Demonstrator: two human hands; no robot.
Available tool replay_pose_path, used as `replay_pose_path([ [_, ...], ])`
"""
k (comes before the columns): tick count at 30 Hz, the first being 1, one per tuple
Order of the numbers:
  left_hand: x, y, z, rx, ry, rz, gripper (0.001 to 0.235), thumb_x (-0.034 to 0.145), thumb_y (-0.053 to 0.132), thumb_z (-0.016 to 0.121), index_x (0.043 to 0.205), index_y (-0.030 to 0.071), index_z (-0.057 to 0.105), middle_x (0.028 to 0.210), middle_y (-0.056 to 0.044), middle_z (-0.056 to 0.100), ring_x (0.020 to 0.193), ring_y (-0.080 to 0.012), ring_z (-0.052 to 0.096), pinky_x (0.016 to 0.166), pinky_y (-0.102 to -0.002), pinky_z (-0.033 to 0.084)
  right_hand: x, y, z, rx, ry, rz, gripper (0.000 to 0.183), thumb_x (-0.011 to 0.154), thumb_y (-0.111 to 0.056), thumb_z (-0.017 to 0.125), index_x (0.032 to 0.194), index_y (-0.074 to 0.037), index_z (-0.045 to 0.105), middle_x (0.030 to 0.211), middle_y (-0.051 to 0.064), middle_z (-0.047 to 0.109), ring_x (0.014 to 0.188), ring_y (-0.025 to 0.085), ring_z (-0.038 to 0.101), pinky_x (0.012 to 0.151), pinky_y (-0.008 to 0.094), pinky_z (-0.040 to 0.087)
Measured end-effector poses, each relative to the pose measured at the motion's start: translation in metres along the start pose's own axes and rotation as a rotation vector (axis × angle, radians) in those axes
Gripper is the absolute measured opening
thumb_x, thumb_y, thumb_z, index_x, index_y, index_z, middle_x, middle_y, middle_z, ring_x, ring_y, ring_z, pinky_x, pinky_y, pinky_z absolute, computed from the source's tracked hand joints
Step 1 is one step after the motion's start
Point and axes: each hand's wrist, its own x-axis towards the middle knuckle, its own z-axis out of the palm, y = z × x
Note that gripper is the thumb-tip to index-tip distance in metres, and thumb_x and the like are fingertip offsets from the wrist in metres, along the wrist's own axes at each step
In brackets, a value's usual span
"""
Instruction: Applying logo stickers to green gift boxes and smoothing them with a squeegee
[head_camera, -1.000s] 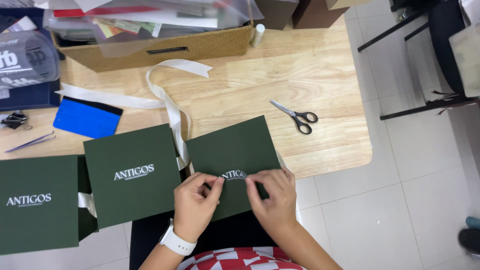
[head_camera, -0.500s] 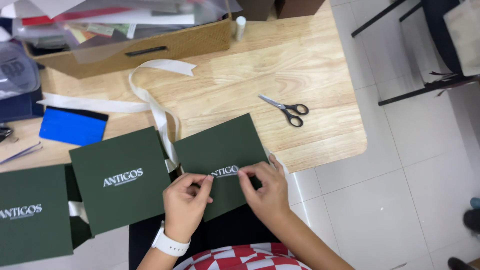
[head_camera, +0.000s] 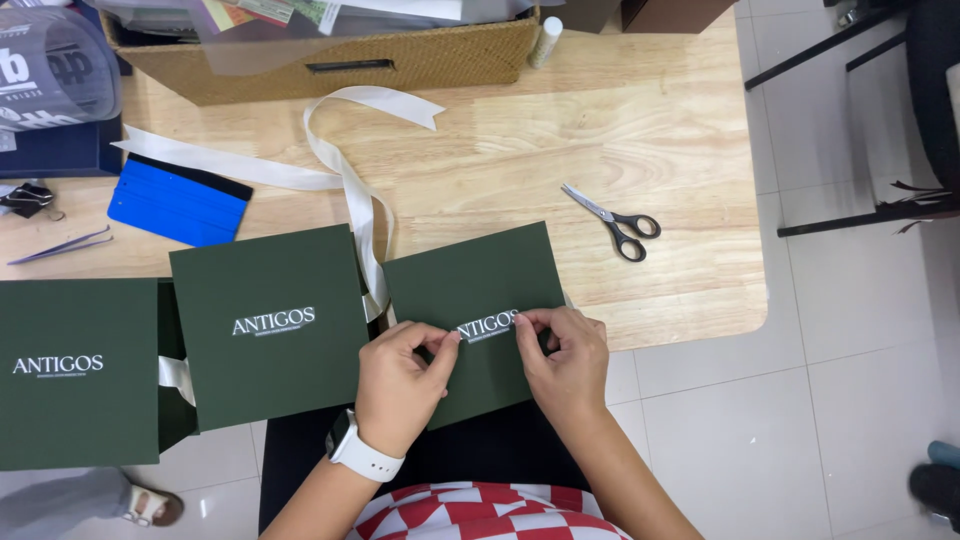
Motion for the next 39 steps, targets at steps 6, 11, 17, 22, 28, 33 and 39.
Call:
replay_pose_path([
  [6, 0.004, -0.01, 0.01, 0.129, 0.054, 0.116, 0.017, 0.086, 0.021, 0.074, 0.07, 0.014, 0.072, 0.062, 0.004, 0.068, 0.058, -0.0121, 0.064, 0.059, -0.029, 0.052, 0.003, 0.0, 0.003, -0.084, 0.082, -0.114, 0.011, 0.091, -0.021, 0.075, 0.081, -0.02, 0.072, 0.066, -0.01, 0.059, 0.053, 0.009, 0.046, 0.079, 0.032, 0.035],
  [11, 0.005, -0.015, 0.014, 0.189, 0.079, 0.153, 0.019, 0.087, 0.021, 0.074, 0.069, 0.014, 0.07, 0.06, 0.004, 0.065, 0.055, -0.0132, 0.061, 0.053, -0.031, 0.048, 0.003, -0.002, 0.005, -0.075, 0.106, -0.124, 0.012, 0.09, -0.019, 0.077, 0.079, -0.02, 0.072, 0.064, -0.01, 0.058, 0.053, 0.009, 0.046, 0.078, 0.032, 0.037],
  [17, 0.005, -0.019, 0.018, 0.233, 0.109, 0.19, 0.021, 0.087, 0.021, 0.074, 0.068, 0.015, 0.067, 0.057, 0.004, 0.061, 0.052, -0.014, 0.058, 0.049, -0.032, 0.046, 0.004, -0.005, 0.005, -0.083, 0.111, -0.133, 0.013, 0.091, -0.019, 0.076, 0.08, -0.021, 0.071, 0.067, -0.012, 0.058, 0.055, 0.009, 0.046, 0.078, 0.031, 0.037],
  [22, 0.004, -0.019, 0.019, 0.266, 0.133, 0.211, 0.023, 0.086, 0.021, 0.075, 0.066, 0.015, 0.065, 0.056, 0.006, 0.059, 0.051, -0.0137, 0.056, 0.046, -0.033, 0.044, 0.004, -0.005, 0.008, -0.123, 0.13, -0.166, 0.014, 0.092, -0.02, 0.076, 0.08, -0.021, 0.07, 0.067, -0.011, 0.057, 0.058, 0.009, 0.049, 0.076, 0.031, 0.035],
  [28, 0.004, -0.017, 0.017, 0.271, 0.136, 0.199, 0.026, 0.087, 0.023, 0.074, 0.064, 0.016, 0.064, 0.055, 0.006, 0.059, 0.048, -0.0137, 0.055, 0.043, -0.033, 0.042, 0.003, -0.005, 0.008, -0.136, 0.138, -0.167, 0.014, 0.092, -0.019, 0.076, 0.079, -0.021, 0.07, 0.067, -0.012, 0.057, 0.057, 0.008, 0.049, 0.075, 0.031, 0.034],
  [33, 0.004, -0.017, 0.016, 0.246, 0.132, 0.239, 0.025, 0.088, 0.019, 0.074, 0.065, 0.014, 0.064, 0.056, 0.005, 0.059, 0.051, -0.0137, 0.056, 0.046, -0.033, 0.044, 0.004, -0.004, 0.009, -0.144, 0.15, -0.188, 0.016, 0.093, -0.02, 0.076, 0.078, -0.021, 0.069, 0.066, -0.012, 0.055, 0.056, 0.009, 0.046, 0.074, 0.032, 0.033],
  [39, 0.004, -0.02, 0.019, 0.254, 0.14, 0.222, 0.024, 0.086, 0.02, 0.075, 0.065, 0.016, 0.064, 0.056, 0.006, 0.059, 0.05, -0.0128, 0.055, 0.045, -0.032, 0.043, 0.004, -0.005, 0.009, -0.139, 0.151, -0.192, 0.016, 0.092, -0.018, 0.077, 0.078, -0.02, 0.069, 0.066, -0.011, 0.057, 0.058, 0.009, 0.05, 0.076, 0.032, 0.034],
])
